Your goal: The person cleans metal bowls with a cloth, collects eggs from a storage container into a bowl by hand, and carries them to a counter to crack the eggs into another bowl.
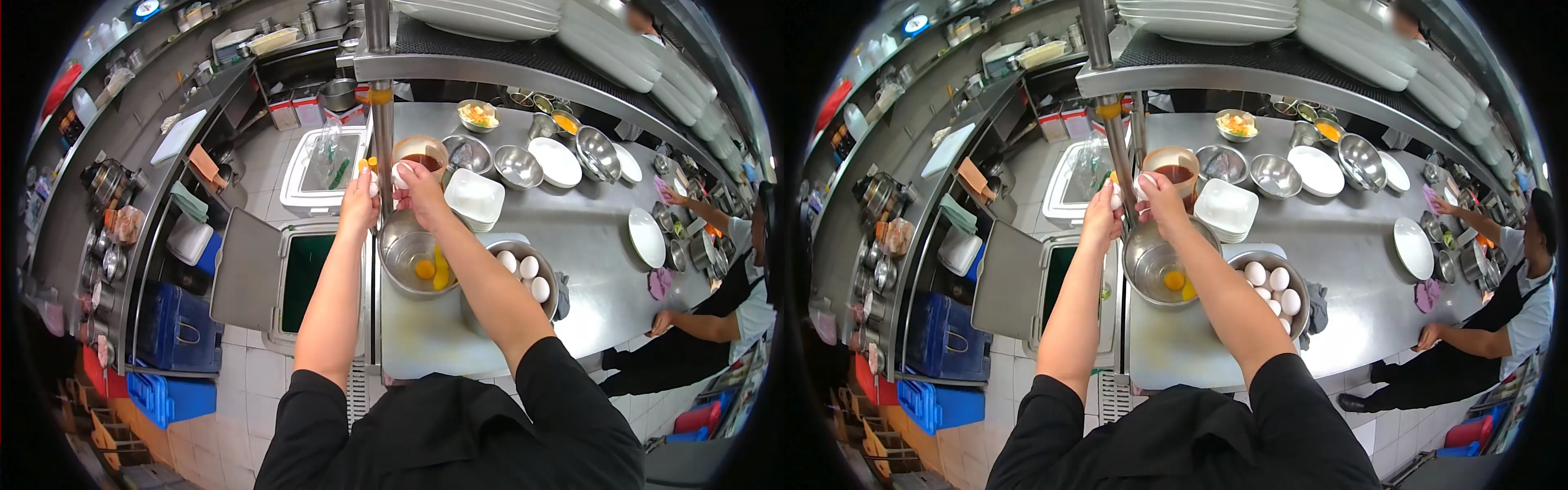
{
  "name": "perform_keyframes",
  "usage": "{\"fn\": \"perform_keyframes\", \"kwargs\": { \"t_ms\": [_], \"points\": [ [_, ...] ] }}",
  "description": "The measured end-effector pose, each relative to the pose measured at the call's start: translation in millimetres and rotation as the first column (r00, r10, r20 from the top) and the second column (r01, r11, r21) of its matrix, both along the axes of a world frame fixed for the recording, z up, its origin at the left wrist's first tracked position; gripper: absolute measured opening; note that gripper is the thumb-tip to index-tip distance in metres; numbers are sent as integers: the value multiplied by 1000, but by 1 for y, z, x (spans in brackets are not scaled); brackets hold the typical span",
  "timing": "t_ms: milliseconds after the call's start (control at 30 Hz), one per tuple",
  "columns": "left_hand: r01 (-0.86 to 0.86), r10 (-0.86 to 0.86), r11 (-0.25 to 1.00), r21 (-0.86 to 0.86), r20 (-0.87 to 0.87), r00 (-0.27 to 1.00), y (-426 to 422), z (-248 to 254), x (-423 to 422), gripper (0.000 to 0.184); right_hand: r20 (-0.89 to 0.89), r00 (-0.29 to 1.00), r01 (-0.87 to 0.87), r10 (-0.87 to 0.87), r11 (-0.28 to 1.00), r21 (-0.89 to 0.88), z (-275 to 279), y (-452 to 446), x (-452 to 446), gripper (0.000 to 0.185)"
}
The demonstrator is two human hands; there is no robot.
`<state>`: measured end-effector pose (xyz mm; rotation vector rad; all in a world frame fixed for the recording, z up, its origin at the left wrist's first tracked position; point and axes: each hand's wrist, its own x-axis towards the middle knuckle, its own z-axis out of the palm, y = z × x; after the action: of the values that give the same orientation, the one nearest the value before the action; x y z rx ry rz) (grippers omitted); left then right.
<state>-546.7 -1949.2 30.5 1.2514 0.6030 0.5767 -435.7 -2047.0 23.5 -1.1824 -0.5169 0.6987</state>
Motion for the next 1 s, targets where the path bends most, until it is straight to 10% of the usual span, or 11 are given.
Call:
{"fn": "perform_keyframes", "kwargs": {
  "t_ms": [133, 200, 333, 467, 633, 867, 933, 1000],
  "points": [
    [124, -122, 983, -137, 25, 992, -14, 10, -27, 43, -62, 992, -114, 114, 993, 12, 11, -37, -6, 40],
    [179, -183, 962, -205, -2, 983, -30, 20, -35, 39, 357, 893, -165, 274, 937, -308, 19, -59, -15, 43],
    [416, -438, 876, -243, -41, 898, -49, 18, -36, 40, 837, 544, 133, 62, 978, -158, 4, -82, -12, 45],
    [438, -468, 881, -179, -190, 863, -71, 33, -31, 36, 868, 469, 237, 164, 923, -303, 7, -113, -3, 41],
    [416, -303, 857, 304, -356, 884, -85, 19, -11, 40, 933, 332, 315, 138, 916, -248, 8, -136, -3, 45],
    [334, -205, 850, 408, -328, 922, -77, 2, -23, 44, 804, 592, 227, 47, 948, -222, -2, -134, 0, 46],
    [311, -191, 855, 416, -305, 933, -72, -2, -34, 44, 249, 954, -47, 169, 902, -429, 6, -135, -2, 44],
    [233, -114, 895, 380, -310, 944, -64, -4, -50, 42, 165, 971, -104, 171, 931, -351, -2, -130, -3, 40]
  ]
}}
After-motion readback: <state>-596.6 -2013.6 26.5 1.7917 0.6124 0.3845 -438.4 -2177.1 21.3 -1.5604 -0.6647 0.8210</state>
